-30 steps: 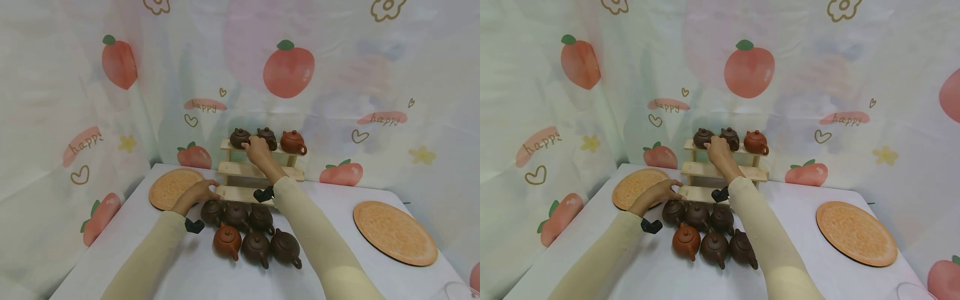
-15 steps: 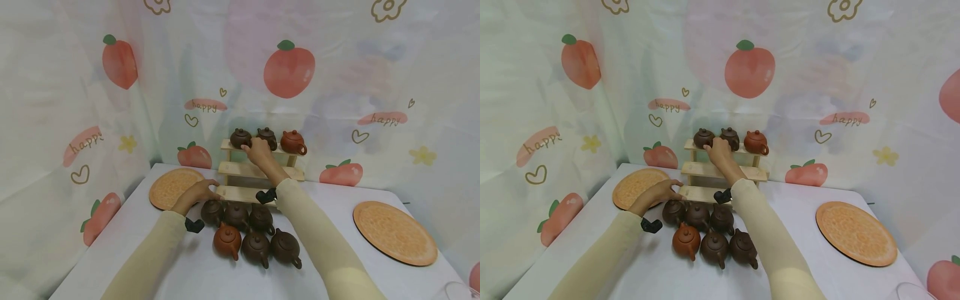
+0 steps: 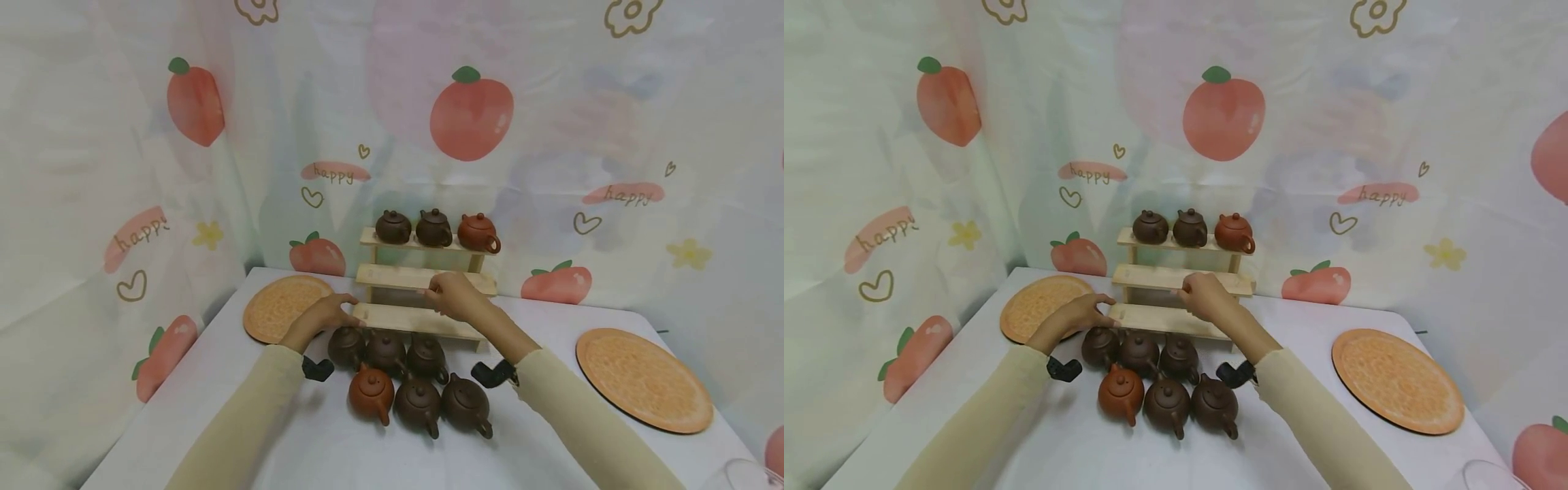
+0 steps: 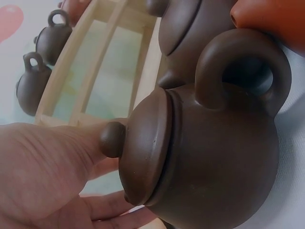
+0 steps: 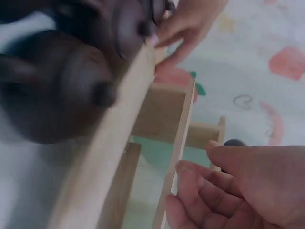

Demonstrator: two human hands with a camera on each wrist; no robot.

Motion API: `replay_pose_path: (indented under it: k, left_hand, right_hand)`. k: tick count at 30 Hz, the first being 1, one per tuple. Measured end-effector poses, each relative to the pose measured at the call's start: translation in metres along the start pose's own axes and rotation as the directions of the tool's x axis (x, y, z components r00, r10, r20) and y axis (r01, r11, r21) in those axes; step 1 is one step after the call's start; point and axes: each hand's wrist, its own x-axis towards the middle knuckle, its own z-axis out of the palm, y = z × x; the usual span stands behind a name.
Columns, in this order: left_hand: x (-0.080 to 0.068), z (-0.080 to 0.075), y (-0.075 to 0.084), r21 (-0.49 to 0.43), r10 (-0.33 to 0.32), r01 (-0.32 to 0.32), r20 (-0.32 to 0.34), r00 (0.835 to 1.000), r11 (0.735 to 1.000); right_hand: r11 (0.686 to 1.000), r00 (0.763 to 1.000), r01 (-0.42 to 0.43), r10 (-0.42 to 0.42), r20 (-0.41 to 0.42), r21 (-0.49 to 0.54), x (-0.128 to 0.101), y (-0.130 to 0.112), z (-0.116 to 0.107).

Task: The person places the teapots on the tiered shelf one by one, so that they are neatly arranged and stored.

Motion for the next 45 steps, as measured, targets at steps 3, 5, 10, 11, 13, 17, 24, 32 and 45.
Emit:
replay_pose_path:
  k: [3, 5, 10, 11, 13, 17, 24, 32, 45]
  left_hand:
    - [0.000, 0.001, -0.001, 0.005, 0.000, 0.000, -0.001, 1.000, 1.000]
    - [-0.001, 0.001, -0.001, 0.008, -0.003, 0.003, 0.002, 1.000, 1.000]
    - [0.000, 0.003, -0.003, 0.005, -0.006, 0.006, 0.015, 1.000, 1.000]
    - [0.000, 0.003, -0.003, 0.002, -0.006, 0.006, 0.016, 1.000, 1.000]
    - [0.001, 0.003, -0.005, 0.001, -0.007, 0.007, 0.007, 1.000, 1.000]
    - [0.001, 0.001, -0.007, -0.009, -0.007, 0.007, -0.010, 1.000, 1.000]
    - [0.002, 0.001, -0.008, -0.007, -0.007, 0.007, -0.011, 1.000, 1.000]
    - [0.002, 0.001, -0.005, -0.016, -0.019, 0.019, -0.004, 1.000, 1.000]
    - [0.001, 0.003, 0.001, -0.012, -0.024, 0.024, -0.001, 1.000, 1.000]
  right_hand:
    - [1.000, 1.000, 0.004, -0.005, 0.014, 0.030, -0.036, 0.005, 0.003]
    - [0.999, 1.000, -0.003, 0.002, 0.016, 0.035, -0.060, 0.009, 0.006]
    - [0.995, 0.994, -0.102, 0.101, 0.034, 0.018, -0.117, 0.016, 0.019]
    - [0.992, 0.991, -0.127, 0.127, 0.038, 0.007, -0.127, 0.018, 0.022]
    - [0.983, 0.981, -0.185, 0.186, 0.053, -0.020, -0.144, 0.019, 0.027]
    - [0.957, 0.951, -0.286, 0.291, 0.102, -0.053, -0.170, 0.020, 0.036]
    - [0.942, 0.936, -0.335, 0.334, 0.113, -0.011, -0.194, 0.022, 0.065]
    - [0.957, 0.950, -0.289, 0.281, 0.139, 0.034, -0.194, 0.030, 0.076]
    - [0.988, 0.988, -0.140, 0.135, 0.070, 0.068, -0.208, 0.046, 0.078]
